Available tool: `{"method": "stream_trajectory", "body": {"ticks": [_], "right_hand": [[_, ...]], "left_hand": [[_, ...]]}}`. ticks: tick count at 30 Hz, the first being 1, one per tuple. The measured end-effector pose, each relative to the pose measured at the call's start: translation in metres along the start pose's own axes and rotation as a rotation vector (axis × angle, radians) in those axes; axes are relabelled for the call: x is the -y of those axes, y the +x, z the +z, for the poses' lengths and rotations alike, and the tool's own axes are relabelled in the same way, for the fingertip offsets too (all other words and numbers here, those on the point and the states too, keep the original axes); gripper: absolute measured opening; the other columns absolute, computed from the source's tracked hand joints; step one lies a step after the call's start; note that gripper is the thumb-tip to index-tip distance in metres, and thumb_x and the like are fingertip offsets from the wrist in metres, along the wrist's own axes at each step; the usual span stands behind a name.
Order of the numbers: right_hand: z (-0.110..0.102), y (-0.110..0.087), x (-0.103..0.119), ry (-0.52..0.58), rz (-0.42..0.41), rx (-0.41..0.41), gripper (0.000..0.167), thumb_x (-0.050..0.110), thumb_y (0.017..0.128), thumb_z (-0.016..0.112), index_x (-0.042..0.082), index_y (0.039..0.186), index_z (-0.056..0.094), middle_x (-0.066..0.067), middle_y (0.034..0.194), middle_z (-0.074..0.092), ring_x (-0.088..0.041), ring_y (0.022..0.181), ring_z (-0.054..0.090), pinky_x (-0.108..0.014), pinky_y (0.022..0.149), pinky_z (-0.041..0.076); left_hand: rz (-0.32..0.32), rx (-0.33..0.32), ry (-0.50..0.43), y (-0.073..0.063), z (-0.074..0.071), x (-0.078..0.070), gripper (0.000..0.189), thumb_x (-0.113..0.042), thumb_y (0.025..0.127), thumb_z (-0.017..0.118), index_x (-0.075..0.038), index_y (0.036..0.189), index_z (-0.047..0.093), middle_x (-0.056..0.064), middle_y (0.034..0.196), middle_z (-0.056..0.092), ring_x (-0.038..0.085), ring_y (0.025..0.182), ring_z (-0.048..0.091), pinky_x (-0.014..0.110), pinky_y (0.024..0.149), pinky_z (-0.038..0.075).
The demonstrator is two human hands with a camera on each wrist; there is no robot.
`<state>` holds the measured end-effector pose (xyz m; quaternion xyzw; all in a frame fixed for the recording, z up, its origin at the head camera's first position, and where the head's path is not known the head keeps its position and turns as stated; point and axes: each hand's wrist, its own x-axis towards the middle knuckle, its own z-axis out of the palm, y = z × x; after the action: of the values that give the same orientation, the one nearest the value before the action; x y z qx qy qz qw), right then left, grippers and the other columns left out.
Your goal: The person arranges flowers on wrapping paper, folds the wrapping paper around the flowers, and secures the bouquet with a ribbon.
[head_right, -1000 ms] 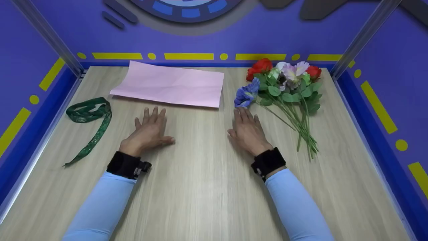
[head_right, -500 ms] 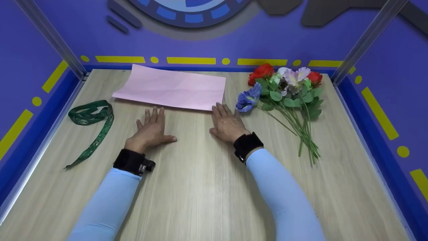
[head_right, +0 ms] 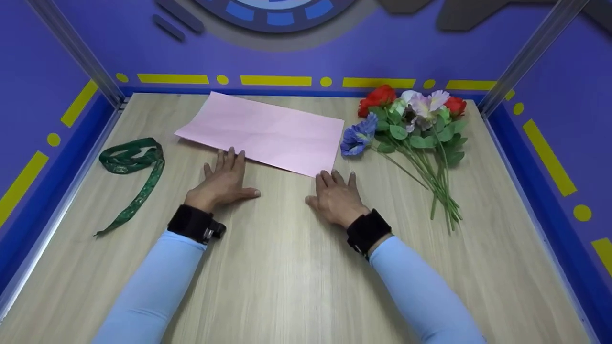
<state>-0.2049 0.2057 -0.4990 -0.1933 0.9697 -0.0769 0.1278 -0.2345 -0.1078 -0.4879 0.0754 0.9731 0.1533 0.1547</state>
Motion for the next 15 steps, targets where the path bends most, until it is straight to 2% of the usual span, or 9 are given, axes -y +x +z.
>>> {"method": "stream_trajectory", "body": {"ticks": [4, 9, 12, 15], "right_hand": [[0.008, -0.029, 0.003, -0.006, -0.028, -0.058, 0.074, 0.052, 0.11, 0.047, 0.001, 0.162, 0.037, -0.024, 0.168, 0.036, -0.048, 0.156, 0.028, -0.079, 0.12, 0.014], [0.016, -0.056, 0.01, -0.011, -0.104, -0.138, 0.064, 0.047, 0.109, 0.053, 0.002, 0.154, 0.05, -0.023, 0.158, 0.05, -0.047, 0.148, 0.041, -0.077, 0.118, 0.023], [0.018, -0.064, 0.013, -0.002, -0.174, -0.184, 0.055, 0.043, 0.109, 0.056, 0.002, 0.146, 0.06, -0.021, 0.147, 0.06, -0.045, 0.139, 0.051, -0.071, 0.116, 0.033], [0.015, -0.062, 0.007, 0.057, -0.244, -0.24, 0.045, 0.035, 0.108, 0.059, 0.0, 0.134, 0.068, -0.019, 0.133, 0.069, -0.042, 0.125, 0.062, -0.06, 0.109, 0.045]], "left_hand": [[0.03, 0.03, 0.006, -0.001, 0.001, -0.004, 0.119, -0.067, 0.091, 0.072, -0.011, 0.171, 0.004, 0.019, 0.176, -0.01, 0.042, 0.161, -0.018, 0.076, 0.123, -0.003], [0.043, 0.1, 0.041, -0.003, 0.002, -0.006, 0.114, -0.068, 0.094, 0.067, -0.008, 0.17, 0.008, 0.02, 0.176, -0.007, 0.042, 0.162, -0.013, 0.077, 0.123, -0.001], [0.058, 0.137, 0.051, -0.006, 0.002, -0.006, 0.11, -0.066, 0.096, 0.065, -0.005, 0.169, 0.01, 0.021, 0.176, -0.003, 0.04, 0.163, -0.008, 0.075, 0.124, 0.002], [0.08, 0.15, 0.034, -0.008, 0.002, -0.006, 0.108, -0.064, 0.097, 0.066, -0.003, 0.169, 0.013, 0.022, 0.176, -0.001, 0.038, 0.164, -0.005, 0.072, 0.126, 0.003]]}}
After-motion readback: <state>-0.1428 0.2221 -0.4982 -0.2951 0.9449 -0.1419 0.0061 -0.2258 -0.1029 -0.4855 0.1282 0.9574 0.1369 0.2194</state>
